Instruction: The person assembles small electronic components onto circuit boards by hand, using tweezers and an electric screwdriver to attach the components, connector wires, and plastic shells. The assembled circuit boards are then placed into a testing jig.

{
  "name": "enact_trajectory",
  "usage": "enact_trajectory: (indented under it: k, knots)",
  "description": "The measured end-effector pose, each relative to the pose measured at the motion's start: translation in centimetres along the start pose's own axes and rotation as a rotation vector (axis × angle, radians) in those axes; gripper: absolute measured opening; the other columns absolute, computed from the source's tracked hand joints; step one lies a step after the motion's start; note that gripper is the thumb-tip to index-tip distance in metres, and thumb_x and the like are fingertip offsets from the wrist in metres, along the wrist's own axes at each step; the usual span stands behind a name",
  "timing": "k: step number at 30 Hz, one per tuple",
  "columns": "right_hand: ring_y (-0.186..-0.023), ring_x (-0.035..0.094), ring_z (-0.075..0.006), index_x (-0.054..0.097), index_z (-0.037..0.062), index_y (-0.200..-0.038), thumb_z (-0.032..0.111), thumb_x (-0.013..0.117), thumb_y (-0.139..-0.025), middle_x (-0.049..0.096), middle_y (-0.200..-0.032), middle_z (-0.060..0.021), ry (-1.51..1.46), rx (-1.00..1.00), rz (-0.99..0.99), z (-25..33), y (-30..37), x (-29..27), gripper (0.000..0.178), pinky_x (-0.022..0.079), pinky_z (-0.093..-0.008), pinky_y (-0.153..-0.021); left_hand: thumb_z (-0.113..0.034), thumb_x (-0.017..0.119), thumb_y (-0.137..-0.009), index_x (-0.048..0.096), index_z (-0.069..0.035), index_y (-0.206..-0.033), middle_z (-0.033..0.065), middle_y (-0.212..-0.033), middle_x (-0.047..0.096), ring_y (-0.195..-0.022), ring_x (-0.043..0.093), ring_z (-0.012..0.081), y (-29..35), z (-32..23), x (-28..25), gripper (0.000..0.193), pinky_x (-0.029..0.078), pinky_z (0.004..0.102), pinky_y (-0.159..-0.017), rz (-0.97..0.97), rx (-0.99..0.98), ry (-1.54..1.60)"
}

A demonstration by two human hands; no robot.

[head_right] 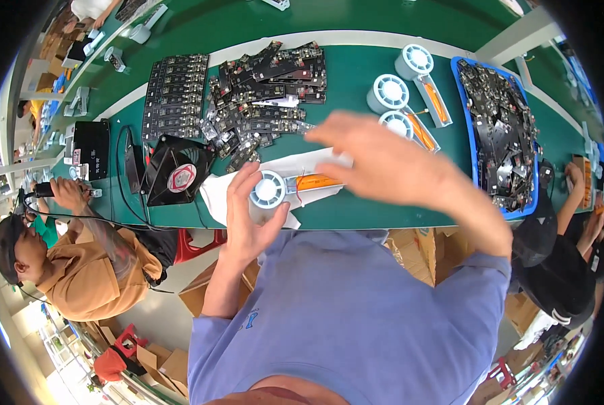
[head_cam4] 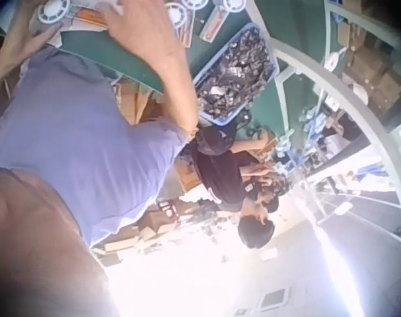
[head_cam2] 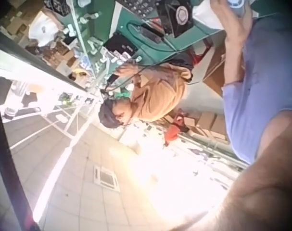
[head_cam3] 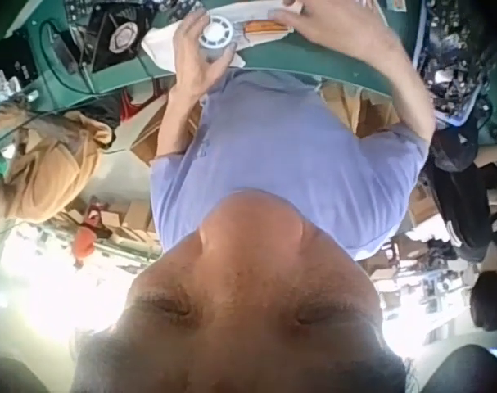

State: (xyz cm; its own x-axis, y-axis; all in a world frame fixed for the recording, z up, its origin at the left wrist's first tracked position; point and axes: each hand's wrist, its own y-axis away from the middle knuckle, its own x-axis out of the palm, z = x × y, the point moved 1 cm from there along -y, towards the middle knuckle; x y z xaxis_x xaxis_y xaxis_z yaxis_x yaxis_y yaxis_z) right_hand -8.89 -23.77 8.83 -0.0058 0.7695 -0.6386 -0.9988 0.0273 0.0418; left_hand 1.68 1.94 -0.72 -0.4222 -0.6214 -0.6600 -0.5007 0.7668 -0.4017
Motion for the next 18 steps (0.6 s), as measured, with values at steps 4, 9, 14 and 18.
enact_trajectory:
  k: [4,9,14,18]
  knots:
    - [-0.097,0.074,-0.0263,0.067,-0.0009,-0.128,0.010,0.073,-0.098,0.074,-0.106,-0.0113,-0.043,-0.048,-0.018,-1.2,0.9,5.4,0.032,0.060,-0.0387,-0.085,-0.010,0.082,-0.086,0.065,-0.002,-0.129,0.0141,-0.132,0.068,-0.135,0.058,0.0353,-1.2,-1.7,0.1,0.047,0.036,0.0525,-0.120,-0.009,0.119,-0.120]
    - [-0.102,0.074,-0.0160,0.067,-0.0003,-0.123,0.008,0.069,-0.103,0.077,-0.105,-0.0097,-0.644,0.159,-0.107,0.3,1.1,6.0,0.022,0.060,-0.0334,-0.087,-0.005,0.081,-0.086,0.073,-0.005,-0.118,0.0083,-0.122,0.074,-0.131,0.063,0.0276,-2.1,-1.9,1.1,0.033,0.032,0.0524,-0.122,0.034,0.094,-0.077]
    - [-0.105,0.069,-0.0324,0.066,0.0001,-0.120,0.008,0.075,-0.093,0.073,-0.110,-0.0163,0.259,0.033,-0.497,-2.5,-1.3,6.4,0.030,0.056,-0.0418,-0.090,-0.003,0.079,-0.089,0.077,-0.007,-0.118,0.0068,-0.115,0.075,-0.125,0.066,0.0268,-2.6,-2.2,1.4,0.029,0.029,0.0523,-0.124,0.023,0.117,0.014]
    - [-0.099,0.063,-0.0409,0.064,-0.0020,-0.113,0.001,0.071,-0.088,0.066,-0.098,-0.0196,0.433,0.057,-0.408,-5.1,-2.7,8.7,0.027,0.053,-0.0506,-0.086,-0.002,0.076,-0.093,0.074,-0.006,-0.126,0.0042,-0.101,0.074,-0.109,0.069,0.0246,-2.6,-2.5,1.1,0.034,0.028,0.0519,-0.124,0.042,0.106,-0.103]
